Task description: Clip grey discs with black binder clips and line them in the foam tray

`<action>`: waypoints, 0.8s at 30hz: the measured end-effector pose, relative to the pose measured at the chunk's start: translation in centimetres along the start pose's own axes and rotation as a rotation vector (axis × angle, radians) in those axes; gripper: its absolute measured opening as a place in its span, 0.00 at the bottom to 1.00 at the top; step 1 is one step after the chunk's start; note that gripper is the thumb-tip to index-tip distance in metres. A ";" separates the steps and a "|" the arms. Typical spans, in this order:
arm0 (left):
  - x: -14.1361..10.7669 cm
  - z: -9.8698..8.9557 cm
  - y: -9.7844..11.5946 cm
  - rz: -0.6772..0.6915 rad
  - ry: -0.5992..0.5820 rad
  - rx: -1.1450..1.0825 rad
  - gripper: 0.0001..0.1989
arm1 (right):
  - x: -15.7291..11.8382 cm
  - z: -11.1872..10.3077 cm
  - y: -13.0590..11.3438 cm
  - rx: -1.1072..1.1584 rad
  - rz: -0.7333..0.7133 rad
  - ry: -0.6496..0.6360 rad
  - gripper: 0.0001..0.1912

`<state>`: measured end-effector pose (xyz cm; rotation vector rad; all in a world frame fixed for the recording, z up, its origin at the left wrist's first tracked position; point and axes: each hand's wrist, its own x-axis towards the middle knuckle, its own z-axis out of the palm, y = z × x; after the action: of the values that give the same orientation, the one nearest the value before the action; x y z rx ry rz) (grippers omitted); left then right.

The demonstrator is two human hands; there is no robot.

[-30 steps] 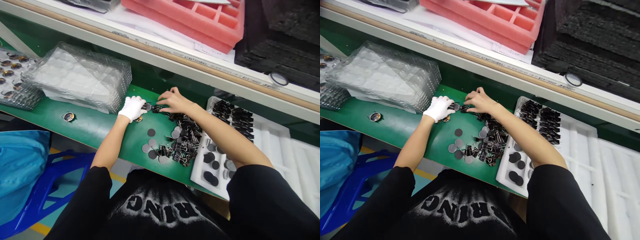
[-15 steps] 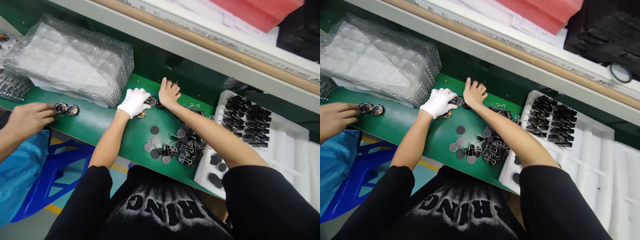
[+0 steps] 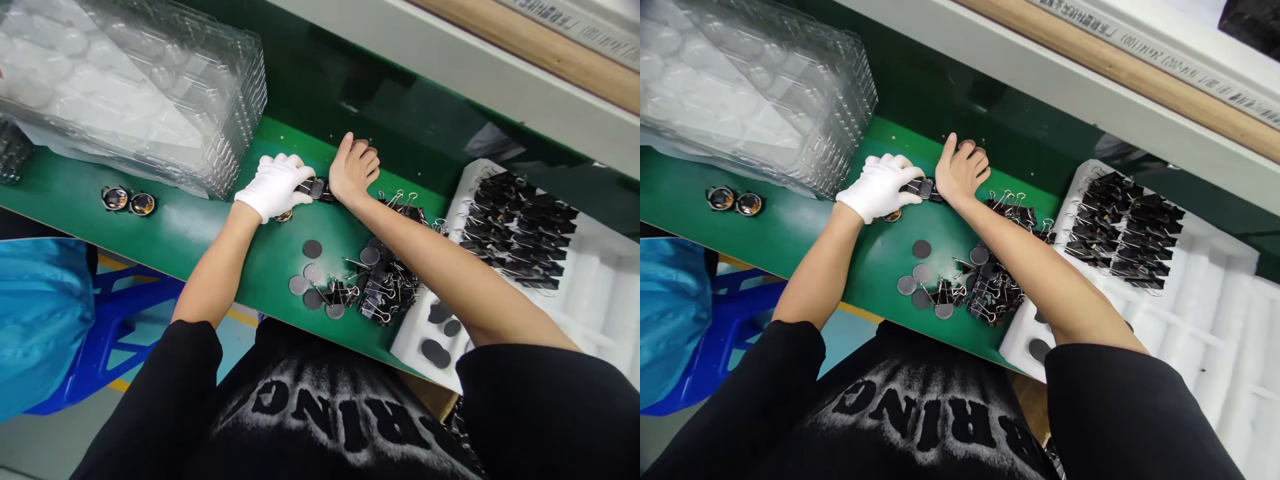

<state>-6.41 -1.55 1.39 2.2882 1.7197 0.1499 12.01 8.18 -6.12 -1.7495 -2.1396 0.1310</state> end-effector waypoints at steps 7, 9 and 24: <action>0.3 0.4 0.2 0.015 0.002 0.023 0.25 | 0.2 -0.1 -0.3 -0.028 0.046 -0.087 0.45; -0.1 0.1 0.2 0.027 0.012 0.041 0.25 | 0.4 -1.2 -1.3 -0.002 0.084 -0.068 0.45; -4.0 -1.8 7.2 -0.148 0.316 -0.672 0.32 | -10.4 -17.6 1.9 0.763 -0.214 -0.368 0.23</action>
<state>-1.36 -6.93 5.48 1.6960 1.6296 0.9433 21.38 -4.21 7.30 -1.0984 -2.0737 1.1174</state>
